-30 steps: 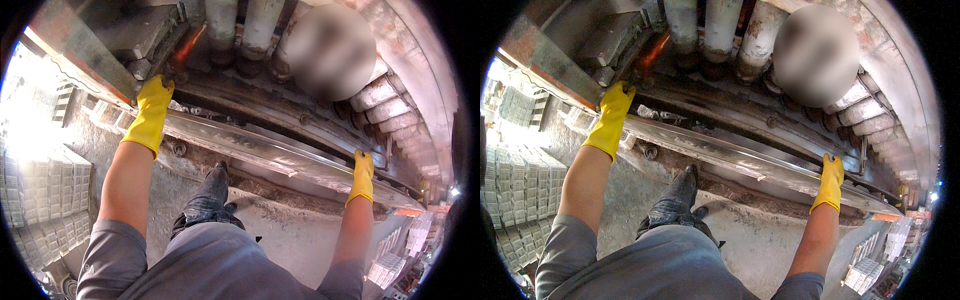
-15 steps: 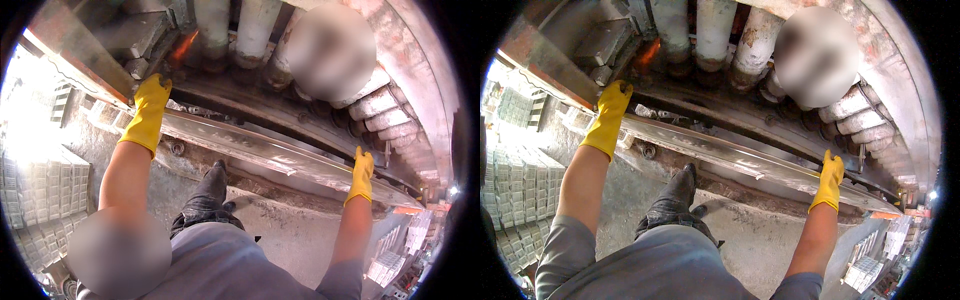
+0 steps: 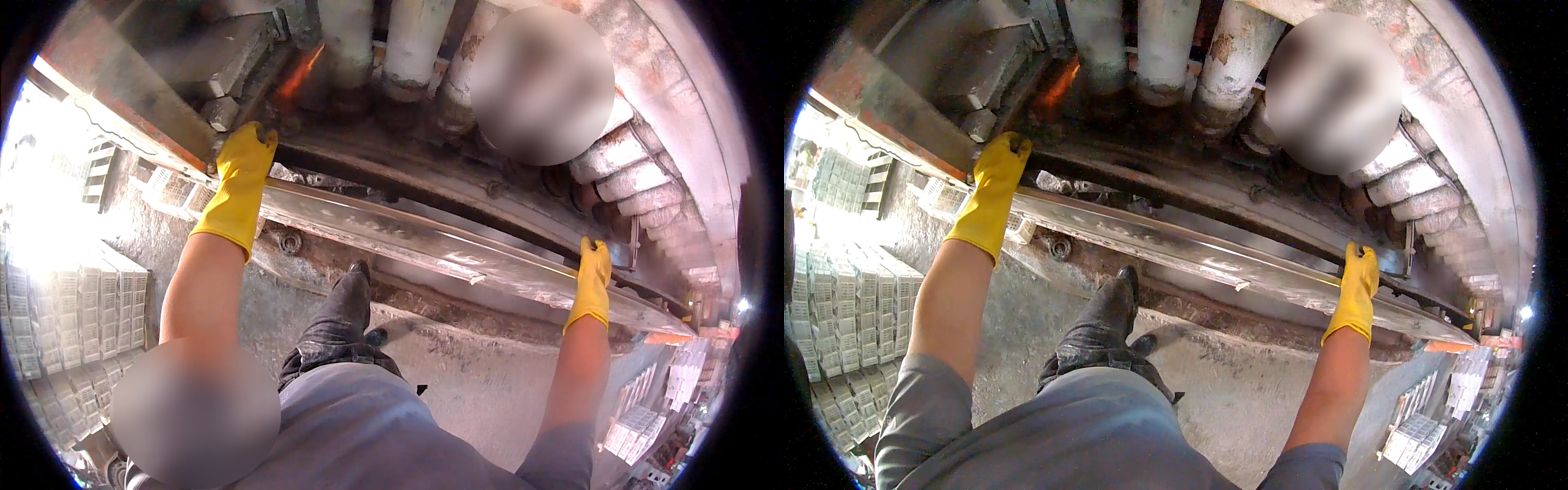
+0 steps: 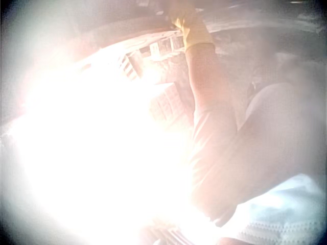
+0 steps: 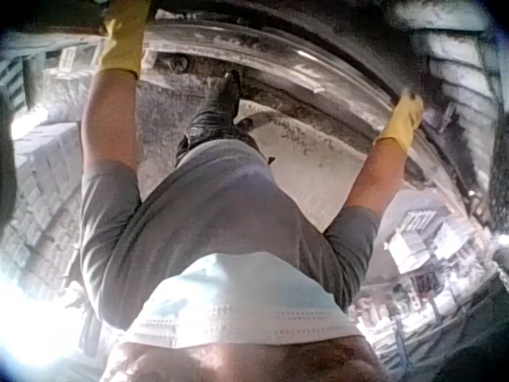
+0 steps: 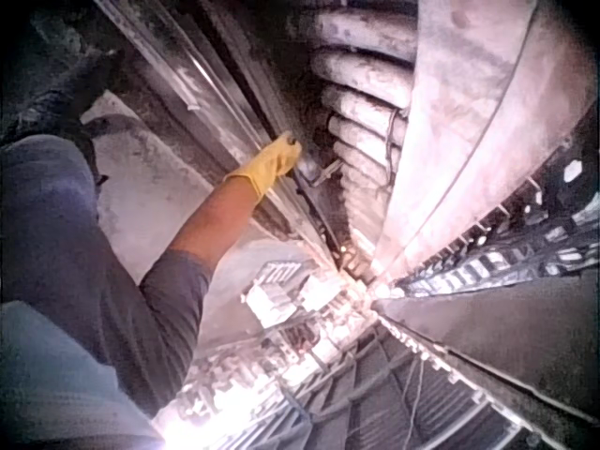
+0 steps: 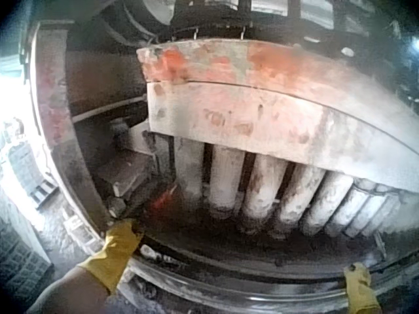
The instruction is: The person operates a large industrial conveyor with rollers, using both hands to guide and adjust the metal tray as small white rectangular items move along. The person also uses a handheld tool to interact with the items in a collection bin.
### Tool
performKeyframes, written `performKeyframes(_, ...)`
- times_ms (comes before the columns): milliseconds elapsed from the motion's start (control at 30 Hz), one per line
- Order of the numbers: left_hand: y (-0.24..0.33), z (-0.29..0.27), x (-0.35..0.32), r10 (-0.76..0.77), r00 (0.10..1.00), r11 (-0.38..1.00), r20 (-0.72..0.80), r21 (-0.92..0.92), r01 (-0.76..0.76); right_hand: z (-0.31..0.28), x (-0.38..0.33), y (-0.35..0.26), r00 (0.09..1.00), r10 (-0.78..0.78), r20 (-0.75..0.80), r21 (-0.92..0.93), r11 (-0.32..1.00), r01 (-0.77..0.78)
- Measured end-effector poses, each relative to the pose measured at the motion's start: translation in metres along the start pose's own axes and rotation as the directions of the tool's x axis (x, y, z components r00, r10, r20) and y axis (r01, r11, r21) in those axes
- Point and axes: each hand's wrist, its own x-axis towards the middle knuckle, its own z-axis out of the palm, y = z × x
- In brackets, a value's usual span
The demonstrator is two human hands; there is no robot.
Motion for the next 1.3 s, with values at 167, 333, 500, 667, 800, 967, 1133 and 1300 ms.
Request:
performKeyframes(167,-0.008,0.002,-0.012,-0.001,1.0,1.0,-0.016,0.005,0.001,-0.004,-0.013,0.007,0.992,0.077,0.1,0.218,0.971,-0.098)
performKeyframes(333,-0.008,0.002,-0.023,0.002,1.0,0.999,0.031,-0.053,0.0,0.012,-0.006,0.039,0.993,0.088,0.081,0.243,0.964,-0.105)
performKeyframes(500,-0.014,0.005,-0.028,-0.019,1.0,0.999,0.014,-0.051,0.019,0.003,-0.022,0.024,0.997,0.04,0.066,0.208,0.977,-0.053)
performKeyframes(667,-0.009,0.001,-0.03,-0.012,1.0,1.0,0.014,-0.018,0.013,0.007,-0.021,0.031,0.998,0.036,0.042,0.205,0.978,-0.044)
performKeyframes(800,-0.005,-0.001,-0.032,-0.007,0.999,1.0,0.033,-0.027,0.008,0.016,-0.011,0.045,1.0,0.019,0.007,0.165,0.986,-0.02)
performKeyframes(967,-0.013,0.004,-0.032,-0.023,0.999,0.999,0.035,-0.045,0.025,0.012,-0.02,0.038,0.997,0.044,0.068,0.258,0.964,-0.06)
performKeyframes(1133,-0.013,0.007,-0.042,0.009,1.0,0.999,0.004,-0.035,-0.009,0.005,-0.033,0.04,0.99,0.082,0.112,0.298,0.948,-0.113)
performKeyframes(1300,-0.029,0.019,-0.039,0.019,1.0,1.0,-0.002,0.002,-0.019,0.002,-0.037,0.041,0.996,0.075,0.057,0.299,0.95,-0.089)
